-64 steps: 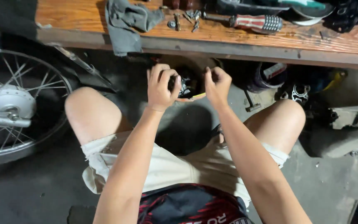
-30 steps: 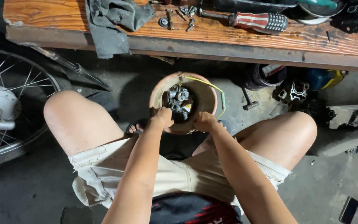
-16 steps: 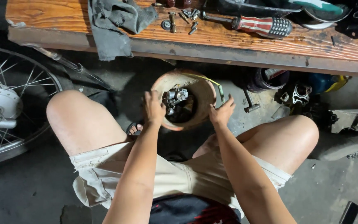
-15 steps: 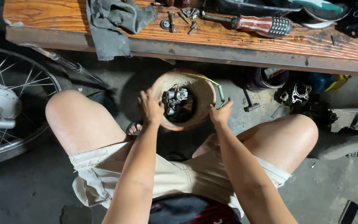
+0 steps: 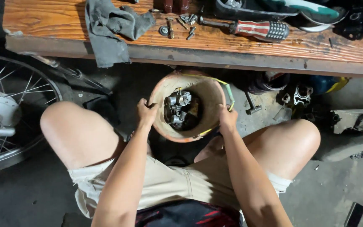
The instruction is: A person is cleaning and organizing various small motorcycle carburetor components on a workbench and then into a bowl on the floor.
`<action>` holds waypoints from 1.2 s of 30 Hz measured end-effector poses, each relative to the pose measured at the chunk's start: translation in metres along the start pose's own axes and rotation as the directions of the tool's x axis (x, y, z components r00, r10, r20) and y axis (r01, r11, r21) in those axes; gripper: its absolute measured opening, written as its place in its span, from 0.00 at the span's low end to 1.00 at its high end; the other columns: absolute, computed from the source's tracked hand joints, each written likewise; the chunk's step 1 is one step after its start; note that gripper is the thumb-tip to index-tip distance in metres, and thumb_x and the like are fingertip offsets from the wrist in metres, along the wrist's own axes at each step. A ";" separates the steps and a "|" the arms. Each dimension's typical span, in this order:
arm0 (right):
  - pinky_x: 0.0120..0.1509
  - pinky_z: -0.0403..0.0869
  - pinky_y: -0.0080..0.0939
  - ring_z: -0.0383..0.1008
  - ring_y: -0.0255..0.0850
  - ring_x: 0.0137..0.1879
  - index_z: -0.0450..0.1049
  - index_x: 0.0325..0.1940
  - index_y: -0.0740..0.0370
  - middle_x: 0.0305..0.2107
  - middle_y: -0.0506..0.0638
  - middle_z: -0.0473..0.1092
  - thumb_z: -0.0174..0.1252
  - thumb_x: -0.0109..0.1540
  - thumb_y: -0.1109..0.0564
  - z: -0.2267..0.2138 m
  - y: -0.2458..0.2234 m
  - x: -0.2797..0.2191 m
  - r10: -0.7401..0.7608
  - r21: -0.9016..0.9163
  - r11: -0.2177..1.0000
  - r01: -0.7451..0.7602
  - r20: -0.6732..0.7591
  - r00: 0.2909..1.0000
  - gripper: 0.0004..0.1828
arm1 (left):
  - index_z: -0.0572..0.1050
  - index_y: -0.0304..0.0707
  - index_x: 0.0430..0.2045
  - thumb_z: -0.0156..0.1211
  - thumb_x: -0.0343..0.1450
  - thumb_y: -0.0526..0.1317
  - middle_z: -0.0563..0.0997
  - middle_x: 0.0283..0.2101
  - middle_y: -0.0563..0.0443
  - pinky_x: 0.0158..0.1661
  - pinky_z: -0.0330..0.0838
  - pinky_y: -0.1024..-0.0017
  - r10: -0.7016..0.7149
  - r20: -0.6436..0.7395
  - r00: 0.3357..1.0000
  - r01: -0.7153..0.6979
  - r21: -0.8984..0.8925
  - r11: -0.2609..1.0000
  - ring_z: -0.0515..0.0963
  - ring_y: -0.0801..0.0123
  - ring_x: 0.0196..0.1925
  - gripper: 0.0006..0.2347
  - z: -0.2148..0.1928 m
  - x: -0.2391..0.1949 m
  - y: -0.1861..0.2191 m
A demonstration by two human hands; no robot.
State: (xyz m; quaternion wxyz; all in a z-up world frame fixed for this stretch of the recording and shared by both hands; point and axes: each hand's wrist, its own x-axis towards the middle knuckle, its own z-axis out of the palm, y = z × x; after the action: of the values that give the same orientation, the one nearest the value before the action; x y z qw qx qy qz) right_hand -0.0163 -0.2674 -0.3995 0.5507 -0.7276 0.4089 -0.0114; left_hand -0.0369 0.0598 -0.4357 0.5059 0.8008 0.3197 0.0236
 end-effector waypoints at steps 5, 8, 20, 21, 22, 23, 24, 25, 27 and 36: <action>0.27 0.70 0.41 0.73 0.45 0.23 0.67 0.25 0.58 0.19 0.54 0.68 0.65 0.52 0.65 -0.047 -0.052 -0.020 -0.072 0.301 0.953 0.040 0.097 0.993 0.12 | 0.74 0.34 0.14 0.68 0.62 0.50 0.77 0.22 0.37 0.32 0.72 0.61 0.117 0.064 0.991 -0.123 0.095 0.988 0.81 0.51 0.30 0.17 -0.088 -0.073 0.135; 0.28 0.72 0.41 0.74 0.46 0.22 0.65 0.24 0.60 0.18 0.55 0.68 0.64 0.50 0.70 -0.059 -0.083 -0.046 -0.160 0.431 0.899 0.077 0.160 0.974 0.14 | 0.74 0.36 0.10 0.68 0.63 0.53 0.75 0.21 0.38 0.34 0.72 0.60 0.225 0.043 0.973 -0.229 0.154 0.961 0.80 0.47 0.31 0.19 -0.114 -0.090 0.158; 0.31 0.71 0.38 0.74 0.45 0.24 0.64 0.26 0.57 0.19 0.51 0.66 0.59 0.47 0.72 -0.089 -0.131 -0.116 -0.179 0.530 0.846 0.067 0.164 0.970 0.14 | 0.74 0.47 0.37 0.72 0.60 0.47 0.74 0.45 0.50 0.39 0.75 0.54 0.832 -0.019 0.555 -0.719 0.491 0.491 0.80 0.51 0.43 0.16 -0.082 -0.130 0.217; 0.30 0.70 0.37 0.73 0.46 0.23 0.64 0.25 0.58 0.18 0.52 0.65 0.58 0.48 0.73 -0.089 -0.126 -0.114 -0.166 0.523 0.851 0.052 0.174 0.971 0.14 | 0.75 0.47 0.37 0.71 0.58 0.46 0.76 0.43 0.53 0.34 0.79 0.56 0.845 0.064 0.531 -0.760 0.476 0.442 0.83 0.54 0.38 0.17 -0.065 -0.127 0.213; 0.30 0.70 0.37 0.73 0.46 0.23 0.64 0.25 0.58 0.18 0.52 0.65 0.58 0.48 0.73 -0.087 -0.114 -0.104 -0.167 0.526 0.849 0.053 0.172 0.971 0.14 | 0.75 0.47 0.37 0.71 0.58 0.46 0.76 0.43 0.53 0.34 0.79 0.56 0.847 0.066 0.528 -0.763 0.475 0.439 0.83 0.54 0.38 0.17 -0.055 -0.122 0.217; 0.30 0.69 0.38 0.73 0.46 0.24 0.64 0.26 0.58 0.19 0.52 0.65 0.58 0.47 0.71 -0.086 -0.101 -0.093 -0.130 0.472 0.881 0.029 0.182 0.975 0.13 | 0.70 0.40 0.49 0.69 0.62 0.50 0.75 0.49 0.44 0.44 0.76 0.54 0.615 0.341 0.711 -0.682 0.551 0.482 0.79 0.49 0.48 0.24 -0.046 -0.117 0.221; 0.29 0.69 0.38 0.73 0.46 0.25 0.65 0.27 0.57 0.20 0.52 0.65 0.59 0.47 0.70 -0.087 -0.088 -0.084 -0.088 0.414 0.910 0.003 0.186 0.979 0.13 | 0.64 0.33 0.61 0.67 0.66 0.53 0.74 0.55 0.36 0.53 0.73 0.53 0.272 0.547 0.792 -0.604 0.637 0.478 0.75 0.44 0.58 0.32 -0.035 -0.113 0.224; 0.29 0.69 0.38 0.73 0.46 0.25 0.65 0.27 0.57 0.20 0.52 0.65 0.59 0.47 0.70 -0.088 -0.084 -0.085 -0.084 0.414 0.910 0.002 0.179 0.980 0.13 | 0.64 0.33 0.61 0.67 0.66 0.53 0.74 0.55 0.36 0.53 0.73 0.53 0.271 0.554 0.787 -0.610 0.633 0.477 0.75 0.44 0.58 0.32 -0.022 -0.105 0.215; 0.25 0.68 0.37 0.73 0.45 0.24 0.66 0.28 0.56 0.19 0.51 0.65 0.60 0.49 0.69 -0.084 -0.082 -0.085 -0.054 0.346 0.938 -0.029 0.228 0.972 0.12 | 0.59 0.27 0.64 0.68 0.66 0.54 0.74 0.55 0.30 0.56 0.68 0.50 0.101 0.578 0.810 -0.560 0.711 0.425 0.74 0.42 0.59 0.38 0.002 -0.084 0.198; 0.25 0.66 0.37 0.70 0.44 0.21 0.66 0.26 0.60 0.17 0.52 0.64 0.58 0.45 0.72 -0.069 -0.074 -0.077 -0.043 0.404 0.914 -0.048 0.215 0.976 0.12 | 0.61 0.46 0.67 0.72 0.65 0.42 0.69 0.56 0.33 0.48 0.72 0.49 0.108 0.535 0.838 -0.506 0.687 0.522 0.78 0.37 0.51 0.34 0.012 -0.075 0.153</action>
State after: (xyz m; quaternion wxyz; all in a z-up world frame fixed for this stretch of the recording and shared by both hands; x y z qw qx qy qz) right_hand -0.0564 -0.2707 -0.2786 0.7315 -0.5934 0.3355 -0.0152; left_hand -0.0175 -0.0339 -0.2935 0.1293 0.9691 0.0241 -0.2086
